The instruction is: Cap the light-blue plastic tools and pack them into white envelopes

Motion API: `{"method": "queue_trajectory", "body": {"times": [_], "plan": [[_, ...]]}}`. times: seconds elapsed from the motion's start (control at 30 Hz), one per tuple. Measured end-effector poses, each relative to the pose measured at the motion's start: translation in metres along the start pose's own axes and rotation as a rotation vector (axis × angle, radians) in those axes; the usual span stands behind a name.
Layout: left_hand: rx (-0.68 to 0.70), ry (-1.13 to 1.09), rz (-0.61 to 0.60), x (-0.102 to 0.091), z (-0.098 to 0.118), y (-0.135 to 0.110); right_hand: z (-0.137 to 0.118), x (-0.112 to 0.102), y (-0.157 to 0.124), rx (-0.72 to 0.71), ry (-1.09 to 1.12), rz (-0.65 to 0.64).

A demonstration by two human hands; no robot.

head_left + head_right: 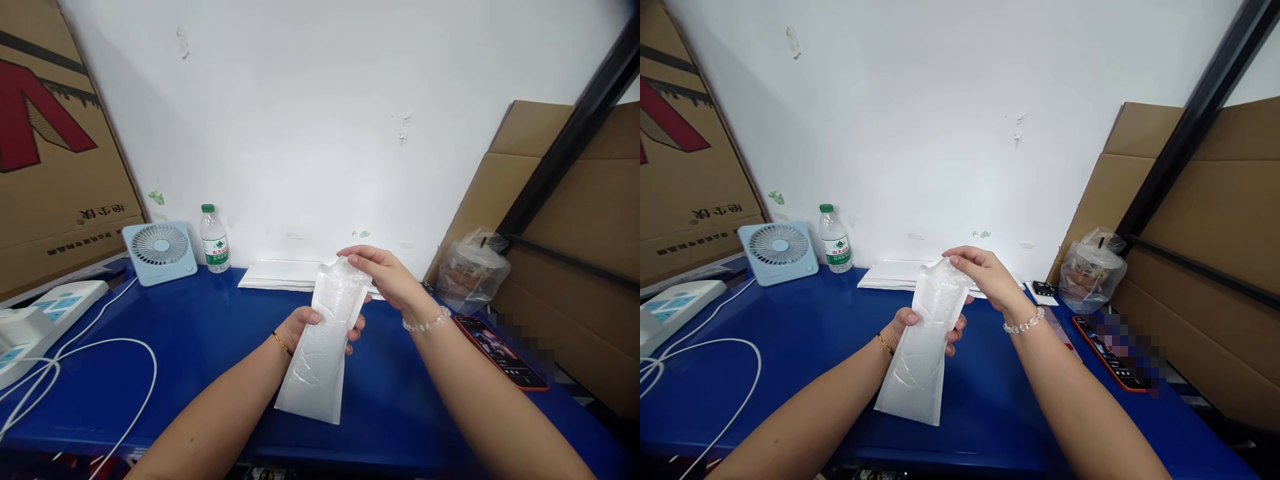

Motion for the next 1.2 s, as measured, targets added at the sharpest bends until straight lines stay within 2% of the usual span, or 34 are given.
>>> {"method": "queue_trajectory", "body": {"times": [0.1,0.2,0.27,0.33,0.4,0.5,0.6,0.67,0.7,0.77,0.83,0.87,0.93,1.03,1.13,1.2], "plan": [[-0.081,-0.038,0.051,-0.006,0.003,0.001,0.002,-0.012,0.002,-0.023,-0.074,0.070],[-0.127,-0.078,0.249,-0.017,0.007,0.004,-0.001,-0.022,0.000,-0.109,-0.196,0.182],[-0.121,-0.083,0.404,-0.025,0.008,0.004,-0.003,-0.025,-0.004,-0.142,-0.217,0.145],[-0.130,-0.072,0.491,-0.030,0.008,0.003,-0.003,-0.026,-0.009,-0.183,-0.189,0.011],[-0.141,-0.059,0.479,-0.031,0.007,0.003,-0.003,-0.025,-0.013,-0.265,-0.190,-0.128],[-0.156,-0.047,0.332,-0.026,0.003,0.004,0.000,-0.023,-0.012,-0.372,-0.256,-0.194],[-0.219,-0.089,0.171,-0.020,0.001,0.005,0.007,-0.025,-0.006,-0.258,-0.278,-0.309],[-0.263,-0.139,0.151,-0.017,0.002,0.004,0.018,-0.033,0.002,-0.138,-0.245,-0.320],[-0.267,-0.163,0.172,-0.016,0.003,0.004,0.024,-0.041,0.007,-0.097,-0.208,-0.251],[-0.212,-0.202,0.256,-0.018,0.006,0.004,0.041,-0.062,0.017,-0.058,-0.117,-0.001],[-0.067,-0.247,0.378,-0.024,0.009,0.005,0.062,-0.086,0.026,0.025,-0.058,0.225],[0.017,-0.274,0.462,-0.029,0.010,0.006,0.074,-0.098,0.029,0.086,-0.102,0.333],[0.157,-0.319,0.685,-0.044,0.011,0.008,0.097,-0.118,0.032,0.263,-0.368,0.505],[0.301,-0.355,1.007,-0.068,0.014,0.008,0.124,-0.135,0.035,0.364,-0.546,0.574],[0.416,-0.354,1.136,-0.087,0.021,0.003,0.135,-0.137,0.038,0.379,-0.689,0.620],[0.487,-0.335,1.195,-0.094,0.026,-0.002,0.132,-0.125,0.043,0.298,-0.898,0.659]]}}
Point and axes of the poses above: each hand's wrist, its own y-axis towards the middle knuckle, its own x-axis out of the palm, z = x × y, the point moved 1 cm from there along y, towards the middle knuckle, and after that the axes turned 3 degrees about z, right-handed, at the moved point
